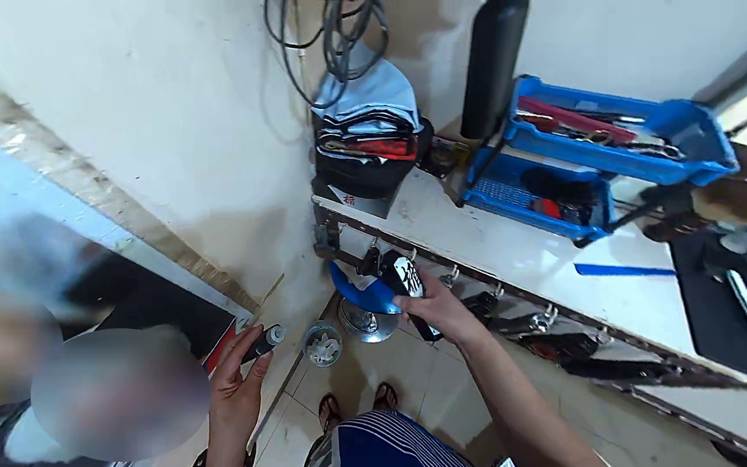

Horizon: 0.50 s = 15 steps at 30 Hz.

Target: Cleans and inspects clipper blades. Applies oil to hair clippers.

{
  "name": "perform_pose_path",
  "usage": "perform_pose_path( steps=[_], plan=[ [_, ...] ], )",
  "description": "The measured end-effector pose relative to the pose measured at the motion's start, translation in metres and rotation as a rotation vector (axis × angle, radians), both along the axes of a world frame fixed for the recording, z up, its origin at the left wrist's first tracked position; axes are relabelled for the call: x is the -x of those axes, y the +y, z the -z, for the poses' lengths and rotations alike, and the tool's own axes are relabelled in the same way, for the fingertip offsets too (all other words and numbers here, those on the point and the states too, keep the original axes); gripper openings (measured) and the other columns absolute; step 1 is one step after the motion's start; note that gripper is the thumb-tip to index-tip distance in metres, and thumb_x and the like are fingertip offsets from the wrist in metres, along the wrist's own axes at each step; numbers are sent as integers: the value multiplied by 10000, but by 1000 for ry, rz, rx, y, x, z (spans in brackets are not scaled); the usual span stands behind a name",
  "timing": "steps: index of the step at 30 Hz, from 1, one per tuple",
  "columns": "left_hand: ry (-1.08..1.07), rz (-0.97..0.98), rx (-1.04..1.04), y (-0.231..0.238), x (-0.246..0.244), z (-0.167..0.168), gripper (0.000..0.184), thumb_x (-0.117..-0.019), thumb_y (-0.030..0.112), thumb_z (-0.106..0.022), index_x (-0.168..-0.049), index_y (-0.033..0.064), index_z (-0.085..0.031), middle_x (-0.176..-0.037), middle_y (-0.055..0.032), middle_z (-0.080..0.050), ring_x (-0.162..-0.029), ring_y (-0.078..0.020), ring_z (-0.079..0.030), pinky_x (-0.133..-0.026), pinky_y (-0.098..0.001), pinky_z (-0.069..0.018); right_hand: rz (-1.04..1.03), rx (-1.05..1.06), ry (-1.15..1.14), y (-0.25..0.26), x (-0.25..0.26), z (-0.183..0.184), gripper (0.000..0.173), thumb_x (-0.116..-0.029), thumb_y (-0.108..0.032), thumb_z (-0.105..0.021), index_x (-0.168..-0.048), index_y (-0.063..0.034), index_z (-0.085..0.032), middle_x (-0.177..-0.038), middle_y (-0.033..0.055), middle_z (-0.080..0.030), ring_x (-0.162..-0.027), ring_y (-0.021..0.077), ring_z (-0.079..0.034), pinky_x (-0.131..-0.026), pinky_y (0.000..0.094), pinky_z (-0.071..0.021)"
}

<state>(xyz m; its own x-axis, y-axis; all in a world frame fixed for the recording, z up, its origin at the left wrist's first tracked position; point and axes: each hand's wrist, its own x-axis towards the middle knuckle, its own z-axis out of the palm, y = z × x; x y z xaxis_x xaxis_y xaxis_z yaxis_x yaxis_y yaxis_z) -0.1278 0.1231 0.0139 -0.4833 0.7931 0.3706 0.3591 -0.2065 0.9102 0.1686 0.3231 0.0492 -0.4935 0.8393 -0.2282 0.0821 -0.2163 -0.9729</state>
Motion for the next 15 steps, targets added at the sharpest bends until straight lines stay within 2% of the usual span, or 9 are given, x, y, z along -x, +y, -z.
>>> perform_pose_path(
  steps=[2, 3, 6, 9, 12, 15],
  plan=[
    [6, -42, -15, -10, -1, 0, 376, -936, 184, -738, -1290, 65, -698, -1339, -65, -653, -1224, -177, -627, -1025, -320, -548, -43, -107, 1, 27, 13, -12, 551, -857, -192, -746, -1314, -48, -474, -834, 78, -671, -639, 167, -668, -616, 319, -603],
    [8, -67, -20, -15, -2, 0, 370, -935, 195, -741, -1286, 83, -705, -1337, -55, -656, -1221, -173, -629, -1026, -316, -546, -76, -174, 26, 41, 20, -18, 518, -863, -189, -731, -1302, -61, -487, -868, 81, -684, -676, 174, -675, -649, 336, -602],
    [-6, -150, -17, -32, -7, 2, 369, -931, 212, -749, -1283, 108, -711, -1332, -38, -661, -1220, -166, -627, -1031, -317, -540, -220, -383, -22, 86, 49, -41, 556, -896, -179, -738, -1401, -129, -511, -1162, 90, -704, -982, 196, -704, -840, 410, -607],
    [-21, -233, 3, -49, -14, 3, 362, -930, 215, -748, -1270, 94, -712, -1311, -45, -665, -1198, -163, -636, -1006, -316, -554, -358, -405, -23, 129, 93, -49, 633, -865, -106, -747, -1446, -115, -497, -1283, 105, -657, -1143, 184, -659, -966, 405, -575],
    [-34, -310, 27, -66, -24, 5, 356, -928, 164, -737, -1270, 71, -708, -1300, -55, -664, -1189, -161, -635, -1004, -313, -553, -550, -324, 100, 166, 128, -43, 623, -871, -40, -700, -1447, -62, -464, -1278, 133, -645, -1122, 197, -661, -969, 373, -565],
    [-37, -373, 52, -80, -33, 8, 354, -934, 149, -721, -1274, 55, -699, -1302, -57, -661, -1203, -156, -624, -1025, -316, -536, -670, -304, 95, 189, 152, -38, 660, -862, -26, -691, -1473, -53, -444, -1301, 138, -631, -1132, 192, -653, -985, 355, -551]
  ],
)
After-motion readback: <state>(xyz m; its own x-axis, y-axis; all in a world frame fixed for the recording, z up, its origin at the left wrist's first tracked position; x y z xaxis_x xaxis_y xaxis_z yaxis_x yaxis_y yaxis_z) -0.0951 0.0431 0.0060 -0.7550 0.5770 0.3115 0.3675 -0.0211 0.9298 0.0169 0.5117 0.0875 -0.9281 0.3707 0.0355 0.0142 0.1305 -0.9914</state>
